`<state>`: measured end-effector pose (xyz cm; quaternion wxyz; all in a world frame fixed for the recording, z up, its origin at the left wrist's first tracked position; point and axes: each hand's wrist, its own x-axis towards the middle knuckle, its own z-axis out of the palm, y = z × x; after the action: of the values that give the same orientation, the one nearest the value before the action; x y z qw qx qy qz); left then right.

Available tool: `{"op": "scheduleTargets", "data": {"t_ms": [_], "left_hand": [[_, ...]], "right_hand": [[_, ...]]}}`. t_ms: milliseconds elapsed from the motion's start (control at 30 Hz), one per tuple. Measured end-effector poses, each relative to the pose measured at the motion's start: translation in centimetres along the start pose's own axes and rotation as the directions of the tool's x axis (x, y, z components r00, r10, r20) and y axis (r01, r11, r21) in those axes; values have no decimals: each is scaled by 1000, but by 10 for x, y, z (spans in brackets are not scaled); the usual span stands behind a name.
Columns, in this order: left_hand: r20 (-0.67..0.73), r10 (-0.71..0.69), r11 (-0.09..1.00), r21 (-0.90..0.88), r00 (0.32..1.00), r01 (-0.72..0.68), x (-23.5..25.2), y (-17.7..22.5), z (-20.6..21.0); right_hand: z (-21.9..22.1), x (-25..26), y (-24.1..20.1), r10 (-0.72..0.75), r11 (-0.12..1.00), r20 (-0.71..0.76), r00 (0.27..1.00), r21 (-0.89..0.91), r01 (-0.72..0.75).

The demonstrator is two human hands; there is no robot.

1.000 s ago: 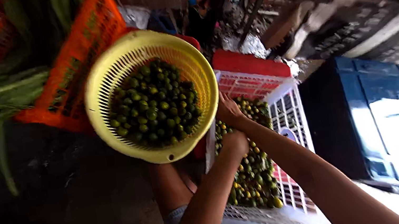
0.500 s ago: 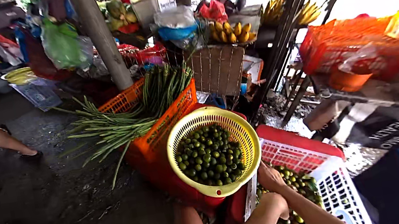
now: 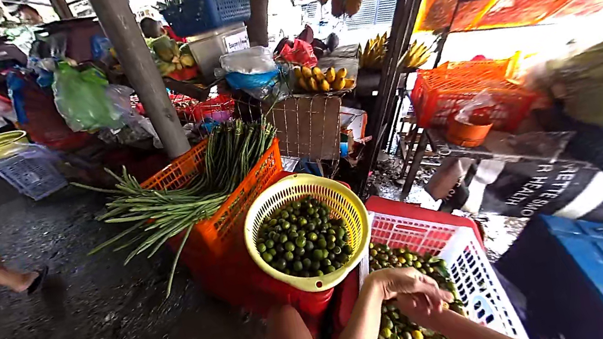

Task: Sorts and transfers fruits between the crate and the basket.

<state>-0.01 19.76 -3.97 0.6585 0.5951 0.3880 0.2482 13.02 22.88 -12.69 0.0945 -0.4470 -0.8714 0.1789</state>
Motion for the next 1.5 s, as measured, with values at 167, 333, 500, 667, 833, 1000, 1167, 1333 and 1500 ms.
{"op": "scheduleTargets", "data": {"t_ms": [167, 333, 500, 667, 833, 1000, 1167, 1333, 1500], "left_hand": [[-500, 30, 981, -150, 865, -121, 13, 2, -14], [-706, -124, 936, -316, 698, -154, 24, 2, -22], [-657, -130, 939, -321, 743, -120, 26, -1, -20], [-442, -549, 661, -749, 709, 45, 29, 0, -1], [-420, -488, 585, -808, 765, -70, 39, 17, 18], [-547, -338, 825, -564, 766, -38, 52, -2, 14], [-271, -305, 816, -568, 913, 104, 30, 16, 6], [-301, -281, 809, -584, 911, 56, 17, 14, -8], [-275, -395, 784, -597, 876, 166, 25, 12, -10]], "right_hand": [[-52, 2, 32, 40, 967, 480, 876, 203, -156], [-99, -20, 15, 327, -84, 389, 861, 920, -384], [-112, -28, 9, 361, -556, 429, 828, 812, -178], [-116, -27, 2, 254, -575, 487, 836, 771, -274], [-119, -27, 15, 154, -598, 484, 861, 740, -309], [-127, -30, 20, 146, -527, 480, 865, 778, -343], [-124, -30, 24, 242, -568, 454, 858, 783, -254], [-126, -27, 21, 251, -433, 451, 856, 843, -318], [-125, -25, 19, 260, -424, 495, 829, 830, -363]]}}
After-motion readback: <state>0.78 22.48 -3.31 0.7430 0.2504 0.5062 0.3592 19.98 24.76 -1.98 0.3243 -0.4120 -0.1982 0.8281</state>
